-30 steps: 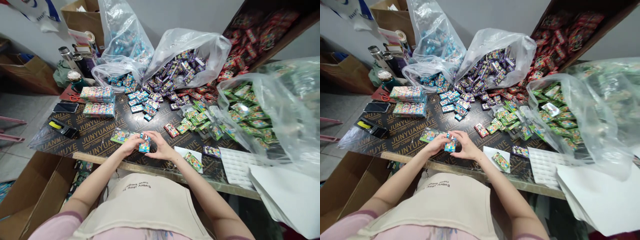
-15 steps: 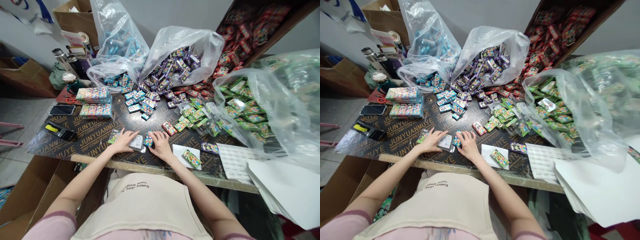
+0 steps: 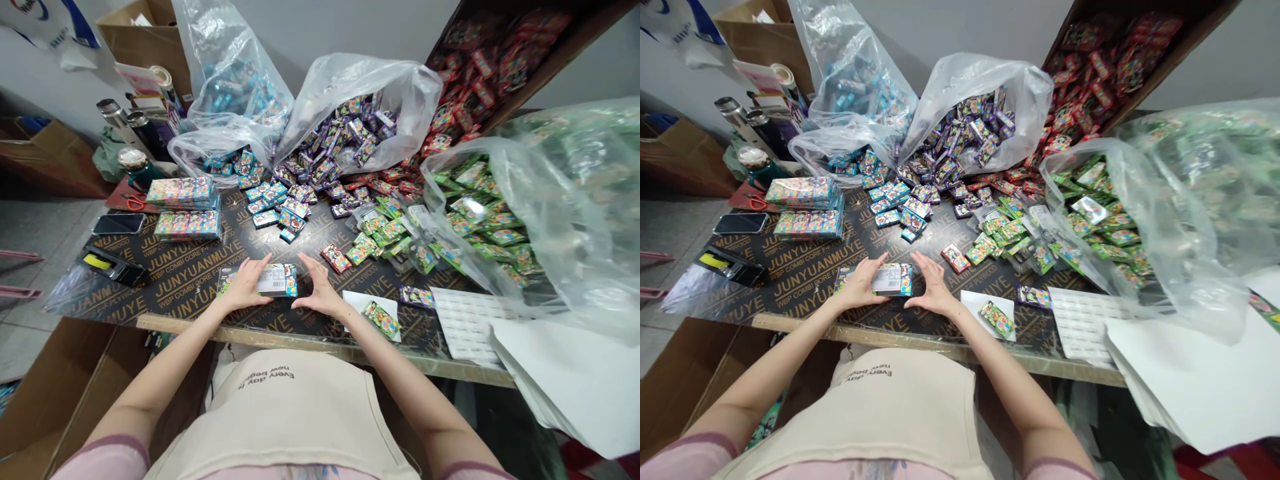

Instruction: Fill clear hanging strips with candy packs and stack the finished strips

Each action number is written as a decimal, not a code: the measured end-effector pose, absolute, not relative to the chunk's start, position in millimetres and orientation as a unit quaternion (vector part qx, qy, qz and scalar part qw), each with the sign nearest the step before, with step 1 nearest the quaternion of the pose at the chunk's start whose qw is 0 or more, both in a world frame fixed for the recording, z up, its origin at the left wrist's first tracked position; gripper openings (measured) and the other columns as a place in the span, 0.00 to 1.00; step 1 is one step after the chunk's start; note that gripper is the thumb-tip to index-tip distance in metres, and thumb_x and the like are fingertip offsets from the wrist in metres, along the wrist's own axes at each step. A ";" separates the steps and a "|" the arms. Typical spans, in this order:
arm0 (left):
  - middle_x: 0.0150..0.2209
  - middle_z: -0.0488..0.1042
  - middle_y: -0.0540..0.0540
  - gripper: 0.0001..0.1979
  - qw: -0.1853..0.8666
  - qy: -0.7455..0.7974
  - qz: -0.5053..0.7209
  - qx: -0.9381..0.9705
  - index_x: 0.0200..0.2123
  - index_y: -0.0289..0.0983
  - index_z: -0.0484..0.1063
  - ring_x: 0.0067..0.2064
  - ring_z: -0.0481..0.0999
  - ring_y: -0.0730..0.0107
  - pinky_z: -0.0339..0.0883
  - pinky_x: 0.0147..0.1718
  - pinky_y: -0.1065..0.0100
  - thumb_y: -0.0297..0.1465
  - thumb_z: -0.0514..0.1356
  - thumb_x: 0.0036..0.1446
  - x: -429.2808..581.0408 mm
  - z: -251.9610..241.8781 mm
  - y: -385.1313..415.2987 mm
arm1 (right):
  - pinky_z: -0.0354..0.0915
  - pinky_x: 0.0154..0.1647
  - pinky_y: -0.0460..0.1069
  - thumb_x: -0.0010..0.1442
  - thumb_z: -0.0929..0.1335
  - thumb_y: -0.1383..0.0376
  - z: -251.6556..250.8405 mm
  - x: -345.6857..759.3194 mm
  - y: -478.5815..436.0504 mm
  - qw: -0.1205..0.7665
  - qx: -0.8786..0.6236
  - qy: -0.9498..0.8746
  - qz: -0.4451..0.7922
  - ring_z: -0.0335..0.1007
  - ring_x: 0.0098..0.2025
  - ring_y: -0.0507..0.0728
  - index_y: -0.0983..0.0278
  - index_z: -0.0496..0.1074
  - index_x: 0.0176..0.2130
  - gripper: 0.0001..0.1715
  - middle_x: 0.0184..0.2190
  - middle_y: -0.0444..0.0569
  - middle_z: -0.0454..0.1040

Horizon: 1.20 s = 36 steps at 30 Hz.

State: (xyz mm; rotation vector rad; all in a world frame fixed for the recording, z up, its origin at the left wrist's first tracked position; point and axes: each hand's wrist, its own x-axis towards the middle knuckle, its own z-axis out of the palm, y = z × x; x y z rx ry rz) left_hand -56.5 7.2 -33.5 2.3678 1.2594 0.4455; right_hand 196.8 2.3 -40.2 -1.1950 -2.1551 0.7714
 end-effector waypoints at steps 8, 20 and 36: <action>0.56 0.64 0.38 0.58 0.211 0.475 0.154 0.840 0.67 0.40 0.35 0.57 0.64 0.51 0.49 0.60 0.46 0.41 0.69 0.41 -45.9 -44.5 8.1 | 0.52 0.57 0.59 0.62 0.63 0.54 -28.7 186.1 51.9 0.383 -0.479 -0.750 0.250 0.66 0.53 0.61 0.59 0.59 0.60 0.28 0.48 0.51 0.75; 0.61 0.56 0.36 0.44 0.119 0.398 0.025 0.909 0.64 0.49 0.49 0.60 0.59 0.47 0.51 0.57 0.46 0.45 0.66 0.47 -7.8 -31.2 1.0 | 0.62 0.42 0.53 0.52 0.69 0.57 -40.7 175.0 192.0 0.340 -0.655 -0.648 0.189 0.66 0.39 0.60 0.65 0.69 0.35 0.15 0.35 0.52 0.72; 0.51 0.62 0.37 0.28 0.120 0.334 -0.050 0.934 0.49 0.41 0.66 0.52 0.63 0.49 0.62 0.45 0.56 0.39 0.68 0.45 -4.4 -19.2 5.2 | 0.56 0.57 0.63 0.45 0.75 0.53 -35.5 228.3 40.1 0.114 -0.457 -0.857 0.210 0.57 0.60 0.70 0.60 0.59 0.62 0.49 0.60 0.61 0.60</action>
